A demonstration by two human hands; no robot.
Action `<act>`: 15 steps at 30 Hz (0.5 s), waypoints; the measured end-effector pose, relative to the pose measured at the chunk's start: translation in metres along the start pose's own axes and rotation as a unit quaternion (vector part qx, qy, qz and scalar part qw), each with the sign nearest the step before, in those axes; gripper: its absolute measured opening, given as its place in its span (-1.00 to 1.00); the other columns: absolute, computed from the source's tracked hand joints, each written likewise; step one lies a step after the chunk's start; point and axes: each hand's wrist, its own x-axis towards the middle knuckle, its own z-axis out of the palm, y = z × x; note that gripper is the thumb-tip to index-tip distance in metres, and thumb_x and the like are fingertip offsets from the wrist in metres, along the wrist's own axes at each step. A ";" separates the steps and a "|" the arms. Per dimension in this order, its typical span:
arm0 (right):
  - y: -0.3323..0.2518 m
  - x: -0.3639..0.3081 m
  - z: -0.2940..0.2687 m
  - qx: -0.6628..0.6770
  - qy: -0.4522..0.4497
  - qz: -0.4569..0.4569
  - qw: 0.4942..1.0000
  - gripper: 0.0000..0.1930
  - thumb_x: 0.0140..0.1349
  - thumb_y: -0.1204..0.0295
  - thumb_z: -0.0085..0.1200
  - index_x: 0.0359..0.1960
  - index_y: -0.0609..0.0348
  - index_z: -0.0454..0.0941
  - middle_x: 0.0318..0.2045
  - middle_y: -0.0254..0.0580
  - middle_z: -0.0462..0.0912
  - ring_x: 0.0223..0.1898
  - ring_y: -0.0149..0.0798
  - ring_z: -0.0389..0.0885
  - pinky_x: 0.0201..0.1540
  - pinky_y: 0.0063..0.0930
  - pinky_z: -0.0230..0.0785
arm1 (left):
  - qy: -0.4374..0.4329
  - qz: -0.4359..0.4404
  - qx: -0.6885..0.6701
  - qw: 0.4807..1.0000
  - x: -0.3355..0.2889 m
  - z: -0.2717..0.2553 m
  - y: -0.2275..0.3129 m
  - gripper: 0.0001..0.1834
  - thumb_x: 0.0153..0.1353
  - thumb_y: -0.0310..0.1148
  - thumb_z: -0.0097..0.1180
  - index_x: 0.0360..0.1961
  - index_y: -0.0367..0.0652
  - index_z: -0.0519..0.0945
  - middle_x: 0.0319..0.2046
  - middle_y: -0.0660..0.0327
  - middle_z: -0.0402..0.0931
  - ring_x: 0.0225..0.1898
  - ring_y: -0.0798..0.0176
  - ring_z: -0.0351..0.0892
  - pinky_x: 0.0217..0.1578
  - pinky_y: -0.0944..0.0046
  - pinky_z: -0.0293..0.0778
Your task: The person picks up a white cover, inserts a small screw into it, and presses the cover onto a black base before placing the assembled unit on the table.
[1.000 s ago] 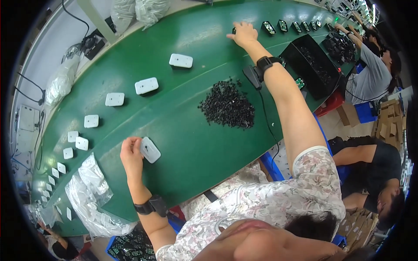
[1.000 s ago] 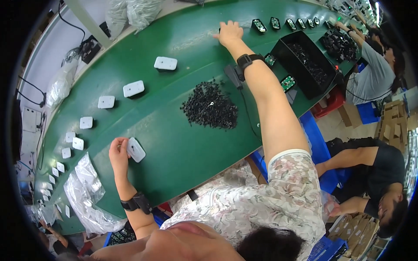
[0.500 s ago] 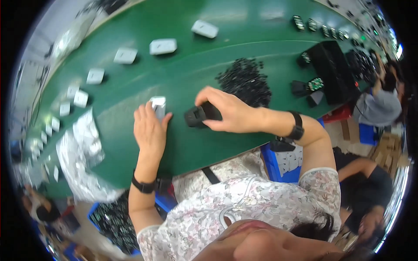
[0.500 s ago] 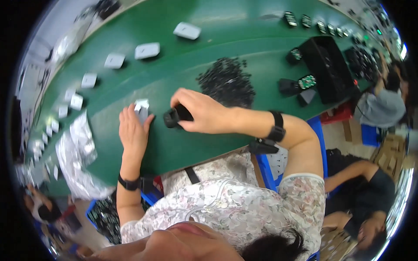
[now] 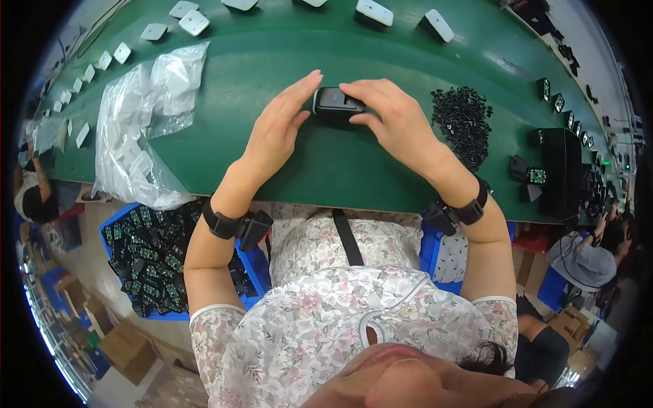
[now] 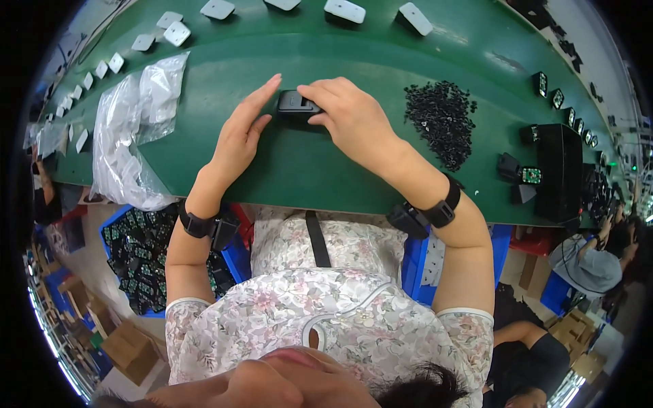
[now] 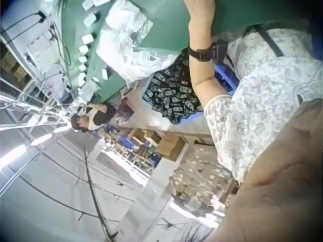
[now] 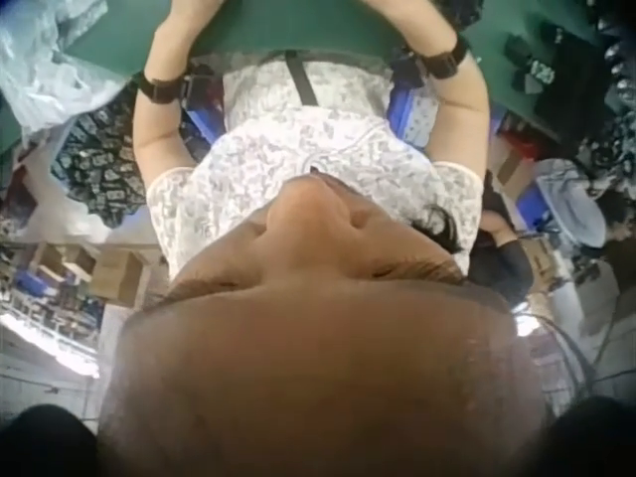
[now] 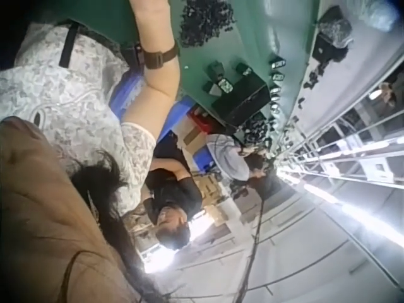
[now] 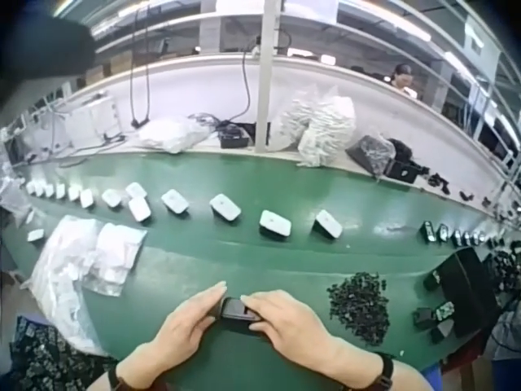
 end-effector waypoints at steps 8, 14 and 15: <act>0.004 0.010 0.012 -0.051 -0.049 -0.005 0.998 -0.55 -0.03 0.55 0.18 -0.02 0.10 0.48 -0.12 -0.17 0.55 -0.10 -0.11 0.50 -0.09 -0.32 0.42 | -0.066 0.050 0.120 0.989 -0.008 0.001 -0.010 -0.37 0.00 -0.72 -0.17 0.16 -0.12 0.39 0.20 0.18 0.33 0.21 0.12 0.32 0.19 0.10 0.23; -0.004 0.005 0.017 -0.073 -0.027 0.005 0.997 -0.53 -0.03 0.59 0.16 0.01 0.07 0.48 -0.13 -0.21 0.55 -0.13 -0.13 0.52 -0.13 -0.35 0.44 | -0.087 0.056 0.197 0.975 -0.007 -0.004 -0.003 -0.41 0.03 -0.67 -0.10 0.16 -0.10 0.41 0.17 0.21 0.36 0.19 0.17 0.35 0.17 0.15 0.28; -0.003 0.006 0.017 -0.073 -0.029 0.008 0.997 -0.53 -0.03 0.59 0.16 0.01 0.07 0.48 -0.13 -0.21 0.55 -0.13 -0.13 0.52 -0.13 -0.35 0.44 | -0.089 0.056 0.193 0.976 -0.006 -0.003 -0.003 -0.41 0.03 -0.67 -0.10 0.16 -0.10 0.41 0.17 0.21 0.36 0.19 0.17 0.35 0.17 0.15 0.28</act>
